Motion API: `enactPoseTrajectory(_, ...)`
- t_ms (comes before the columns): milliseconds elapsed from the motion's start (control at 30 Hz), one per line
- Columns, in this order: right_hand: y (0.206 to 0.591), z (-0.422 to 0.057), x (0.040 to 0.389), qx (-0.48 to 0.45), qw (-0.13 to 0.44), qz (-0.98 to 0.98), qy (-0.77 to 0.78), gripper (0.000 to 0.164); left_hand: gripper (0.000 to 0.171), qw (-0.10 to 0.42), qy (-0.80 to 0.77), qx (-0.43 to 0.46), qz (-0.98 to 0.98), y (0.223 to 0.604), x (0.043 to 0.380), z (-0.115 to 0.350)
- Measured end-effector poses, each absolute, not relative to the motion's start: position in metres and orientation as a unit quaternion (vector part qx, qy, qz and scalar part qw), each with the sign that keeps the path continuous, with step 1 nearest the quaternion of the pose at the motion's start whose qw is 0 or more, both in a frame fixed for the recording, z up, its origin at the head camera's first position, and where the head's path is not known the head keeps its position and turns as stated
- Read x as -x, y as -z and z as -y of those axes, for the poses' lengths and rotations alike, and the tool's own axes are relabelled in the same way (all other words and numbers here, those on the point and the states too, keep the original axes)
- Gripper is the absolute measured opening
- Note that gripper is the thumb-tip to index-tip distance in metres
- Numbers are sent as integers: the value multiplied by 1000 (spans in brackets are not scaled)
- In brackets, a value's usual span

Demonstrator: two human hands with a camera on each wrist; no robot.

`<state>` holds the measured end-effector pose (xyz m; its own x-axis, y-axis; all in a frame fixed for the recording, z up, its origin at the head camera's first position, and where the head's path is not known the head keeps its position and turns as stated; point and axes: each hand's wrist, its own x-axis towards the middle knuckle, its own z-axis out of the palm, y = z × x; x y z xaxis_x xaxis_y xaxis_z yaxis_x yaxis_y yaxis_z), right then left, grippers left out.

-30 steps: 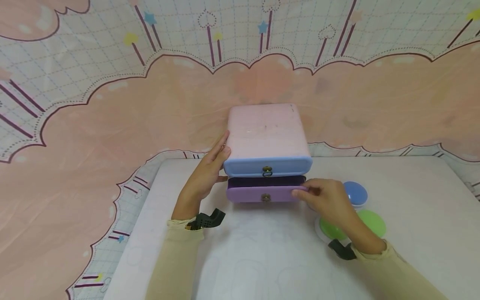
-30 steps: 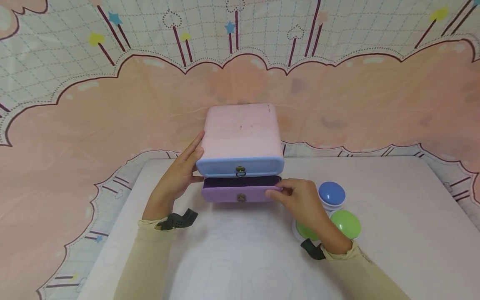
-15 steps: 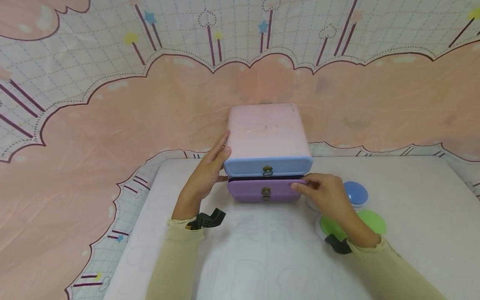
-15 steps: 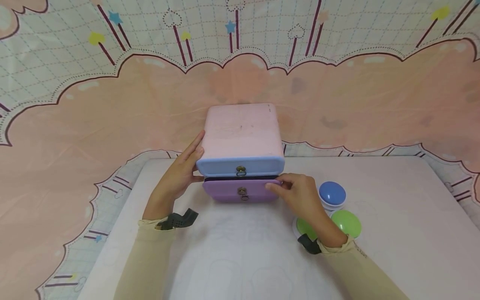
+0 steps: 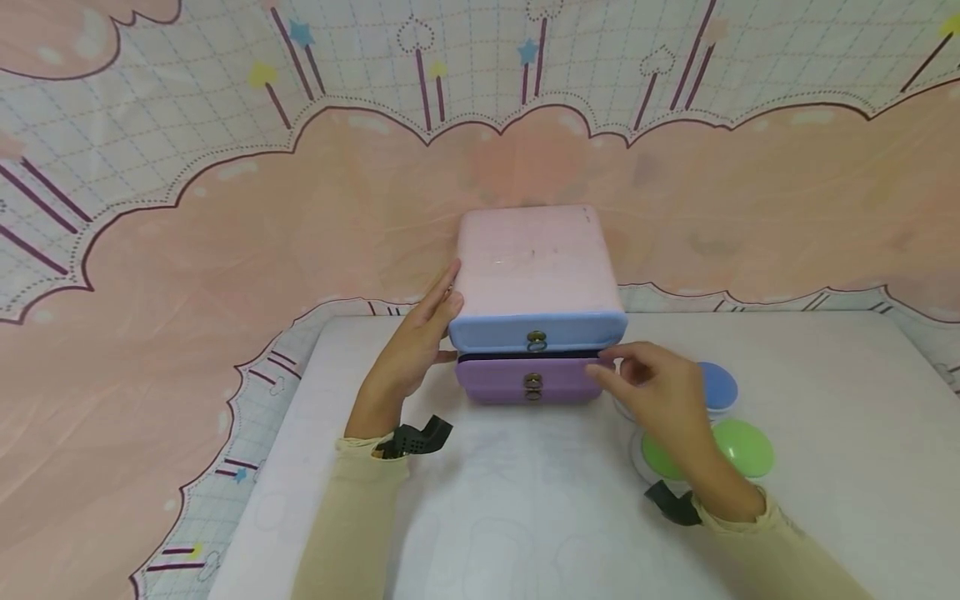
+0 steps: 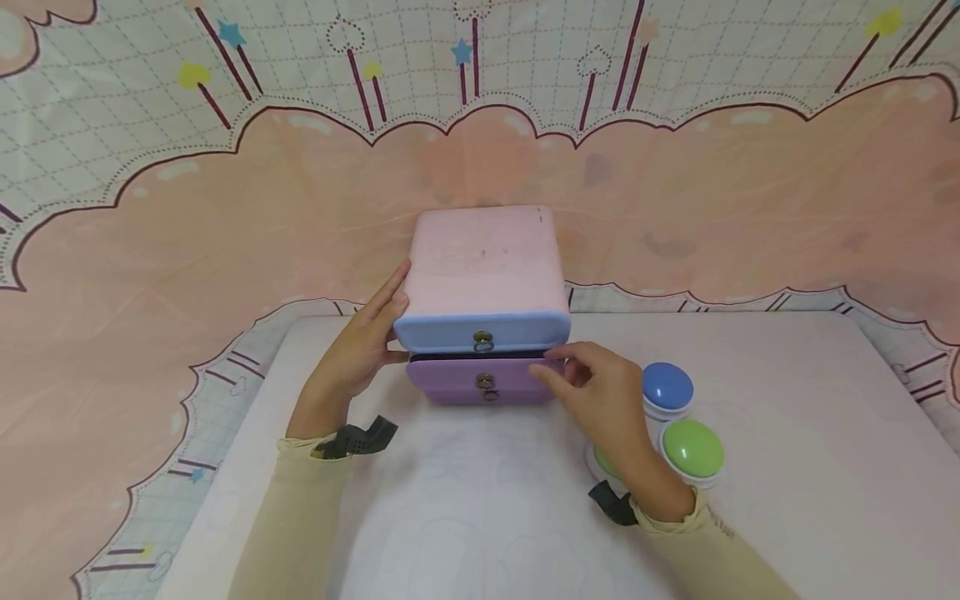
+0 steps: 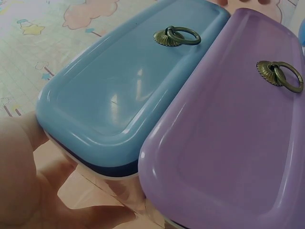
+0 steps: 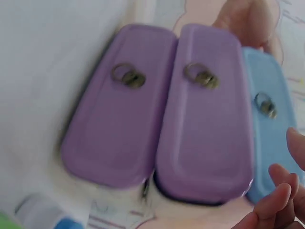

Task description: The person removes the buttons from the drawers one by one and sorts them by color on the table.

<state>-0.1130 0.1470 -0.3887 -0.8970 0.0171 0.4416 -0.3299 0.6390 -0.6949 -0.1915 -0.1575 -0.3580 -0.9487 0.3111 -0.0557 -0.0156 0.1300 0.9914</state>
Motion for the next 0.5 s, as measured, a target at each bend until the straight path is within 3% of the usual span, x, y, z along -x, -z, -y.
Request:
enactPoseTrajectory(133,391,-135,107,-113,205,873,-428,20,53,124,-652,-101,-741,358,192,157)
enactPoseTrajectory(367,411,-112,108,-96,58,876,-468,39,52,125,-653,-101,-740,359,192,158)
enactPoseTrajectory(500,424,-105,111,-71,3,859,-507,46,53,126,-655,-100,-738,359,193,158)
